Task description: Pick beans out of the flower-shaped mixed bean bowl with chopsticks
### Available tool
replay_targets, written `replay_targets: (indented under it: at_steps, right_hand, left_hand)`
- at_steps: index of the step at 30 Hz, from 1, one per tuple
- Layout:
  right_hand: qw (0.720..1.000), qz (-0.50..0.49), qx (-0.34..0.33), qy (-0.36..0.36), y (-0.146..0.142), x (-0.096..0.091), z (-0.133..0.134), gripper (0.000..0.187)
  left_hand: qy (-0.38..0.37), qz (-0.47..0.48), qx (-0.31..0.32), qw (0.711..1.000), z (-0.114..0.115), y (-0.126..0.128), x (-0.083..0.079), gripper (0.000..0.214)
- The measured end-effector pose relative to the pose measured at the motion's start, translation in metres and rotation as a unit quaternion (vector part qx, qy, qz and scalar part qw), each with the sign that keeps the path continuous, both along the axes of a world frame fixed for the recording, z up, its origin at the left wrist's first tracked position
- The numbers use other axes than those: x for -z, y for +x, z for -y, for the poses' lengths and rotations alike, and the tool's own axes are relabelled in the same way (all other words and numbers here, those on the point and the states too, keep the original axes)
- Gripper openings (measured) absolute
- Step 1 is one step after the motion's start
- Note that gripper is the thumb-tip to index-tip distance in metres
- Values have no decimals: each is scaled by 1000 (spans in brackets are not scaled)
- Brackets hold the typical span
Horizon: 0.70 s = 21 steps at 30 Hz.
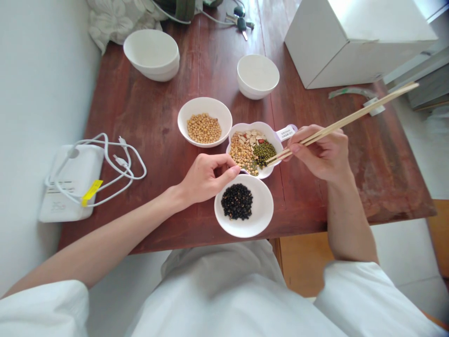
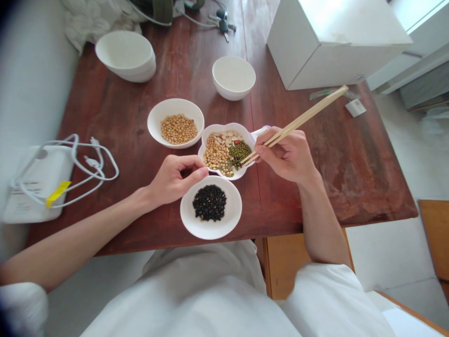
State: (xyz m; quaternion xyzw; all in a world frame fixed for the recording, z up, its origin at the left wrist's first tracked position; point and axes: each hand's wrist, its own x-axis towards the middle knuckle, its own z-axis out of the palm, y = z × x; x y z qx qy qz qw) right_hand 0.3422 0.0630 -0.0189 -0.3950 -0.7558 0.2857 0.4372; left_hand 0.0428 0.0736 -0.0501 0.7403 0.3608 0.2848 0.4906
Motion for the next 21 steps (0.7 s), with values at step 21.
replay_targets:
  at_steps: [21]
  right_hand:
    - [998, 37, 14, 57, -4, 8, -3, 11]
  left_hand:
    - [-6, 0, 0, 1000, -1, 0, -1, 30]
